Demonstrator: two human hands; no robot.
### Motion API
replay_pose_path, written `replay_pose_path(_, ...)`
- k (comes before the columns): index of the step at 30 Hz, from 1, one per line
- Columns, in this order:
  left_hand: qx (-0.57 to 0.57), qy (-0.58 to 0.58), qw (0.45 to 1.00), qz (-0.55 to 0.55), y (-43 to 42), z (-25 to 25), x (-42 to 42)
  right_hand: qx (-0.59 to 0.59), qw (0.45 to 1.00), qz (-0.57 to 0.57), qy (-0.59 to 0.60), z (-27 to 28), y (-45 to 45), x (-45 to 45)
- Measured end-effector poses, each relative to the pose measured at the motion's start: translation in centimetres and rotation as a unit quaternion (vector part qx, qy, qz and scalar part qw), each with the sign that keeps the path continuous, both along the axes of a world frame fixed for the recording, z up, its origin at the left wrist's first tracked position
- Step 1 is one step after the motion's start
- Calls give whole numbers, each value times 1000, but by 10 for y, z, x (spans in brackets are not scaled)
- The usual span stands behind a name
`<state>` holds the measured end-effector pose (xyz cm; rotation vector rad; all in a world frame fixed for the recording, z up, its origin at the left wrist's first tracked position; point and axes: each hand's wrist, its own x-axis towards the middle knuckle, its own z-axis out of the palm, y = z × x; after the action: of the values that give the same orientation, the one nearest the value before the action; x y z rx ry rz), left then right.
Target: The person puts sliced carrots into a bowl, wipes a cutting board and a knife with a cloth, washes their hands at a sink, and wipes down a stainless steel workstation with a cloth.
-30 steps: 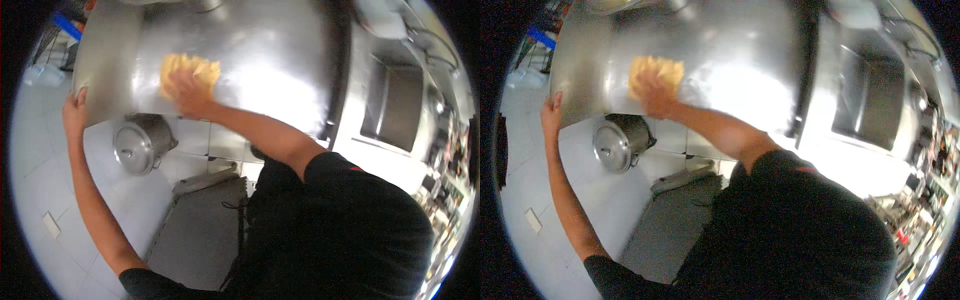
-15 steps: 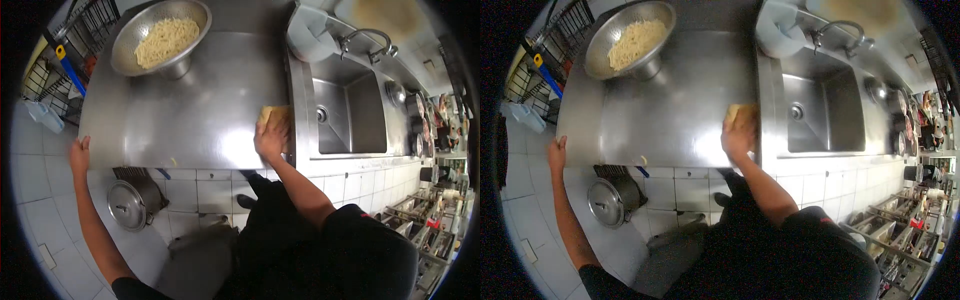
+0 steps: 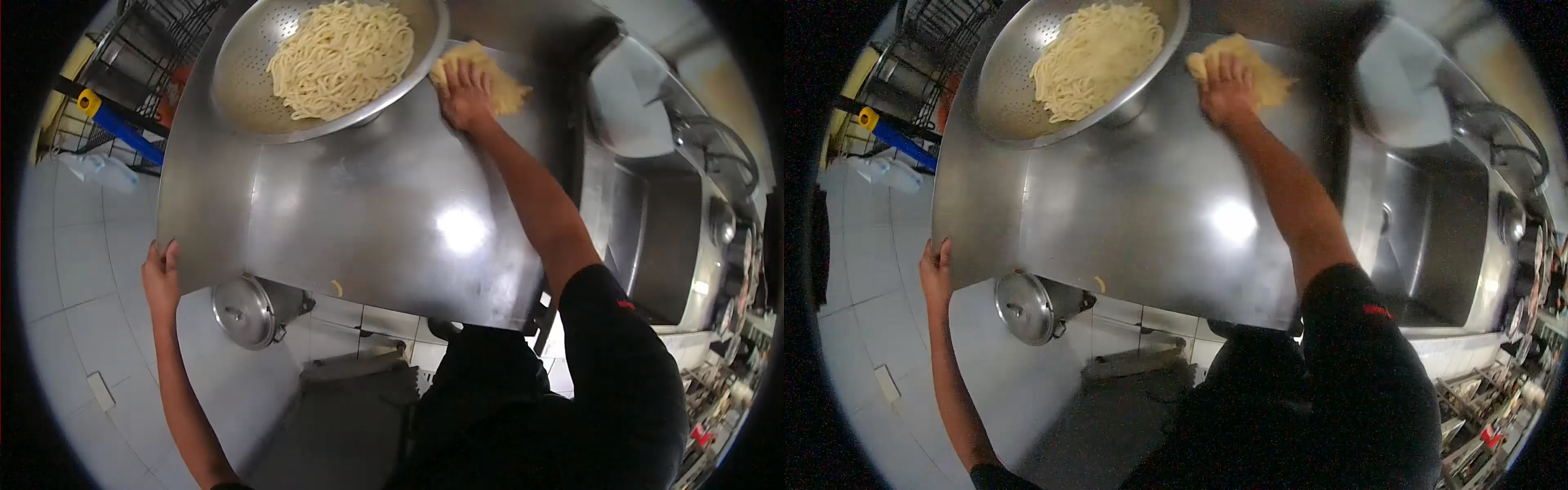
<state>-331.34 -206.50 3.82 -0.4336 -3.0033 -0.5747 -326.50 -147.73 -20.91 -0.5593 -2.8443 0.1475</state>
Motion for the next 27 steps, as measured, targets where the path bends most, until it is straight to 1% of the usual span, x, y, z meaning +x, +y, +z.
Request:
replay_pose_path(1,-21,-12,1000,14,3,3,3,-13,999,46,-20,10,-8,-20)
replay_pose_path(3,-63,-35,997,37,14,12,4,33,992,69,-96,24,-20,-48)
replay_pose_path(4,-60,-29,997,35,11,13,3,59,986,80,-133,26,-25,-56)
replay_pose_path(5,-55,-26,998,31,10,11,4,54,985,98,-134,27,-30,-53)
replay_pose_path(7,-43,-21,998,28,15,9,4,53,981,130,-133,36,-34,-36)
replay_pose_path(8,-42,-20,998,30,19,11,5,38,988,141,-57,22,-41,-18)
replay_pose_path(10,-63,-19,997,44,20,15,9,-28,992,124,-14,19,-76,32)
replay_pose_path(11,-83,-16,995,53,20,15,7,-30,990,134,19,20,-94,58)
replay_pose_path(12,-102,-14,993,64,18,14,6,-27,990,135,16,21,-113,81)
replay_pose_path(14,-87,-20,994,54,12,12,5,-59,986,147,-50,45,-153,114)
replay_pose_path(15,-80,-22,995,48,10,10,2,-77,984,161,-27,35,-173,126)
replay_pose_path(16,-78,1,996,37,9,8,2,-80,981,174,-39,37,-189,128)
replay_pose_path(18,-80,43,996,18,9,4,2,-83,976,197,-51,41,-219,114)
replay_pose_path(20,-88,7,995,44,15,9,2,-84,972,214,-56,41,-243,74)
replay_pose_path(21,-93,-15,994,57,16,11,2,-89,970,226,-25,34,-259,54)
replay_pose_path(23,-101,-3,993,63,9,7,0,-114,962,245,27,23,-296,16)
replay_pose_path(25,-124,-21,991,51,9,10,-2,-135,950,279,46,16,-332,3)
replay_pose_path(27,-106,-9,993,51,6,8,0,-127,934,329,63,16,-362,0)
